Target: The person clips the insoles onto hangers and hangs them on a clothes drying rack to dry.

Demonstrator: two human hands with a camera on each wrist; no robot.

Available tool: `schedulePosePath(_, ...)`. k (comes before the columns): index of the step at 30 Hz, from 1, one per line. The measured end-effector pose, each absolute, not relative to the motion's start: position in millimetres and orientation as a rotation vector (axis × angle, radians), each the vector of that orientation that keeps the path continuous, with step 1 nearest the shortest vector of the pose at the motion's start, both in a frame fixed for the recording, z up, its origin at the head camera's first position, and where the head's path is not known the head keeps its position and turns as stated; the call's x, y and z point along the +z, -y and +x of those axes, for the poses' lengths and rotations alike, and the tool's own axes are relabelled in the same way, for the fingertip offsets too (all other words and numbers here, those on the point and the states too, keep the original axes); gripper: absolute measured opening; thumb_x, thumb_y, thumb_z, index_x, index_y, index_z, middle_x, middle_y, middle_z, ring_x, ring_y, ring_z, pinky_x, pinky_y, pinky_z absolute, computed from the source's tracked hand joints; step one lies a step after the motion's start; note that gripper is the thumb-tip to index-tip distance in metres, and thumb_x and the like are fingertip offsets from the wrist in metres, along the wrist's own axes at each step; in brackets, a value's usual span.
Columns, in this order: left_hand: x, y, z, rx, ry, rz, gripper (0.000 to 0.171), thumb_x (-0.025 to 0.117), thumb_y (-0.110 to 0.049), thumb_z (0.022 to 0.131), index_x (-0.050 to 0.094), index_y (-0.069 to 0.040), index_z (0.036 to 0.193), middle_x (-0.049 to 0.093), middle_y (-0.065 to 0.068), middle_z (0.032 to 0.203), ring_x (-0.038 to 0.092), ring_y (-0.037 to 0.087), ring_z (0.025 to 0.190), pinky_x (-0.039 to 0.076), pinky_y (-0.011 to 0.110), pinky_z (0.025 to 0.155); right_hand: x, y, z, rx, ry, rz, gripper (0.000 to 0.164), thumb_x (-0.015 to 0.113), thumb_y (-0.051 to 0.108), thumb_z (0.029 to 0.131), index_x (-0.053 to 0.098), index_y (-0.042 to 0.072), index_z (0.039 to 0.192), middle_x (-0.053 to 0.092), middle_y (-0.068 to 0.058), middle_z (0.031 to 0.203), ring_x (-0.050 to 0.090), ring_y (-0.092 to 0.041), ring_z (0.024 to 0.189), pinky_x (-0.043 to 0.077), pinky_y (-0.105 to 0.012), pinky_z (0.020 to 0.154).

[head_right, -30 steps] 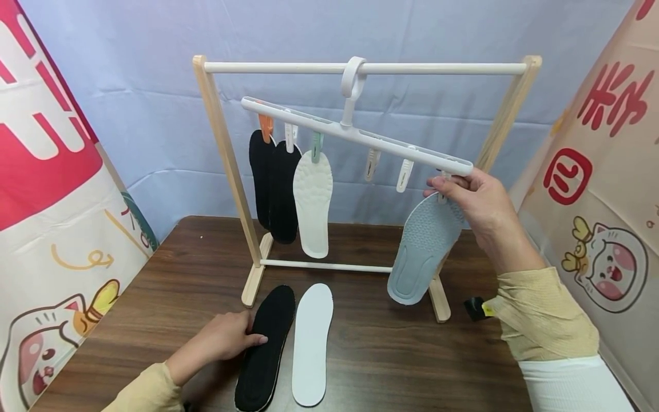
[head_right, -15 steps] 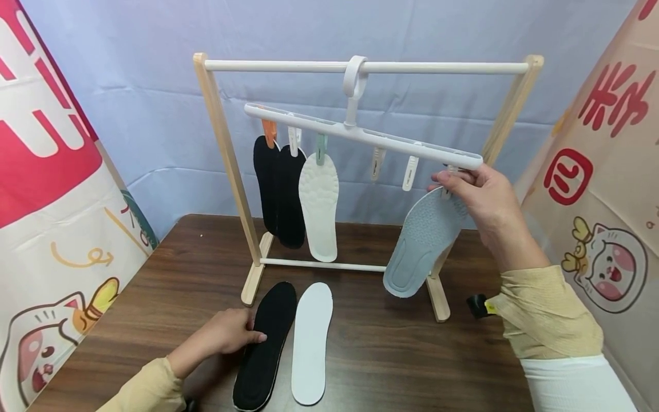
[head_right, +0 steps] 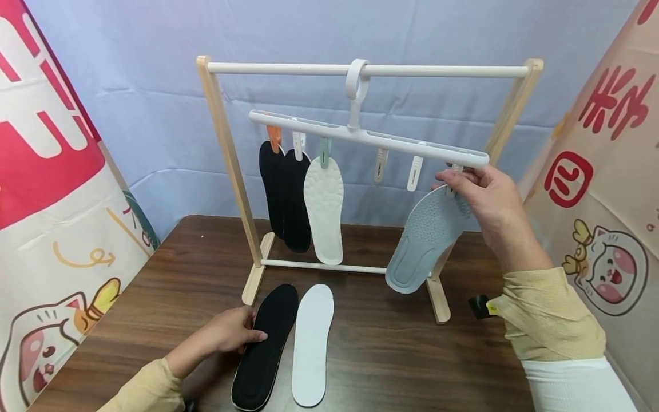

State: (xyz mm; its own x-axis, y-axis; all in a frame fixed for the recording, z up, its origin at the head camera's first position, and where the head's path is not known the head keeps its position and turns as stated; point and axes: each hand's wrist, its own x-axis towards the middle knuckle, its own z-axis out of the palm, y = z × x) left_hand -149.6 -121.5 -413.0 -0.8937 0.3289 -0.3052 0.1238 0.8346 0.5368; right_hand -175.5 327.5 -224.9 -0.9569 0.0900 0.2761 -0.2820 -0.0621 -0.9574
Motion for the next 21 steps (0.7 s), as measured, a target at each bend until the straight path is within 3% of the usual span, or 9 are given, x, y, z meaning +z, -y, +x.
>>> schedulePosePath(3, -412.8, 121.4, -148.9, 0.735, -2.622, 0.339, 0.029, 0.079, -0.028, 0.089, 0.059, -0.010, 0.079, 0.059, 0.001, 0.057, 0.060, 0.014, 0.049, 0.045, 0.030, 0.057, -225.4, -327.5, -175.6, 2.110, 1.956, 0.204, 0.015, 0.066, 0.004, 0.097, 0.071, 0.011, 0.109, 0.077, 0.001, 0.098, 0.076, -0.011, 0.085, 0.050, -0.016, 0.081)
schedulePosePath(6, -412.5, 120.7, -147.8, 0.749, -2.621, 0.333, 0.029, 0.079, -0.028, 0.089, 0.058, -0.009, 0.078, 0.059, 0.001, 0.057, 0.061, 0.014, 0.048, 0.045, 0.029, 0.056, -226.5, -329.1, -175.0, 2.104, 1.969, 0.189, 0.015, 0.066, 0.006, 0.098, 0.073, 0.013, 0.109, 0.076, 0.006, 0.102, 0.068, 0.001, 0.099, 0.045, -0.016, 0.087)
schedulePosePath(10, -411.0, 119.9, -145.9, 0.785, -2.619, 0.320, 0.029, 0.079, -0.026, 0.088, 0.058, -0.009, 0.079, 0.059, 0.002, 0.058, 0.061, 0.014, 0.048, 0.044, 0.029, 0.054, -227.1, -333.1, -173.4, 2.043, 2.033, 0.090, 0.017, 0.068, 0.011, 0.098, 0.074, 0.020, 0.110, 0.070, 0.013, 0.110, 0.053, -0.004, 0.112, 0.040, -0.017, 0.087)
schedulePosePath(15, -410.7, 120.2, -144.7, 0.835, -2.619, 0.330, 0.028, 0.079, -0.025, 0.087, 0.057, -0.010, 0.078, 0.058, 0.002, 0.059, 0.060, 0.014, 0.047, 0.044, 0.029, 0.053, -227.6, -337.8, -170.5, 1.932, 2.119, -0.010, 0.018, 0.071, 0.016, 0.096, 0.074, 0.025, 0.112, 0.053, 0.006, 0.119, 0.047, -0.009, 0.107, 0.043, -0.017, 0.081)
schedulePosePath(21, -412.4, 121.2, -145.1, 0.887, -2.616, 0.385, 0.031, 0.079, -0.023, 0.087, 0.054, -0.011, 0.075, 0.056, 0.000, 0.056, 0.058, 0.013, 0.046, 0.043, 0.029, 0.053, -230.3, -342.1, -167.9, 1.950, 2.116, -0.020, 0.021, 0.072, 0.013, 0.095, 0.072, 0.023, 0.114, 0.061, 0.008, 0.114, 0.050, -0.008, 0.105, 0.044, -0.015, 0.079)
